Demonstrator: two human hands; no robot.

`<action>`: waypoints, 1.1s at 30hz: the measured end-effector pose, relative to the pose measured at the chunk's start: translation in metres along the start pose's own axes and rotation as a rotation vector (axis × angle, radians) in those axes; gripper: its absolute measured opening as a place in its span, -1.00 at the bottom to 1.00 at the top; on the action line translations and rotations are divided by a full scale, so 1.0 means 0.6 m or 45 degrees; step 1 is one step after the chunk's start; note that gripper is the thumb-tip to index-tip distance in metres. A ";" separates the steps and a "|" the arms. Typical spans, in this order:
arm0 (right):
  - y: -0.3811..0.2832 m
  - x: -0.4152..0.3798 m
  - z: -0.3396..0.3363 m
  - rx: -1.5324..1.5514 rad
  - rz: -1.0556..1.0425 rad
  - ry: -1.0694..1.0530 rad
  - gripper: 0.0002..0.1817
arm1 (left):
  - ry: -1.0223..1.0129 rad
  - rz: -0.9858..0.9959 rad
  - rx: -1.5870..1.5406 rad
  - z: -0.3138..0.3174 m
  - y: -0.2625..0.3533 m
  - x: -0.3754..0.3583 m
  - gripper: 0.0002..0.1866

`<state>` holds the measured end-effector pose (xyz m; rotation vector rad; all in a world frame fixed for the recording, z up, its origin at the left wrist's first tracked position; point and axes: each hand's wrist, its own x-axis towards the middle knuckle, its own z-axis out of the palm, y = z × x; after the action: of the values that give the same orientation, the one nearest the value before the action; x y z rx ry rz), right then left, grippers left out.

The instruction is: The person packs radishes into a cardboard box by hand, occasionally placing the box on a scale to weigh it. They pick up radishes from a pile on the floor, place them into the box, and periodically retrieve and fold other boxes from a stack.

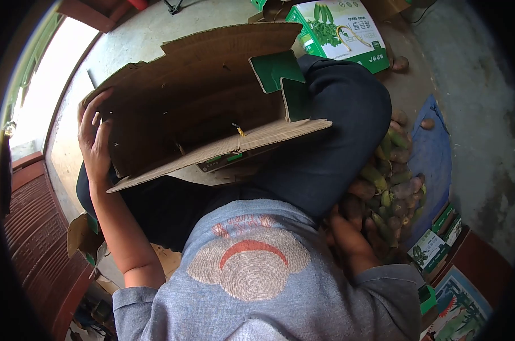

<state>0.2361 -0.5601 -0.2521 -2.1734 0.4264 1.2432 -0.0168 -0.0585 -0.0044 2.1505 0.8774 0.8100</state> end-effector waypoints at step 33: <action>-0.643 -0.551 0.027 -0.436 -2.458 -0.037 -0.11 | 0.187 0.078 -0.007 0.016 -0.003 -0.017 -0.60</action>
<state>0.2640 -0.2568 0.1546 -1.5544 -1.6227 0.1272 -0.0163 -0.0685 -0.0139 2.1429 0.8847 1.0101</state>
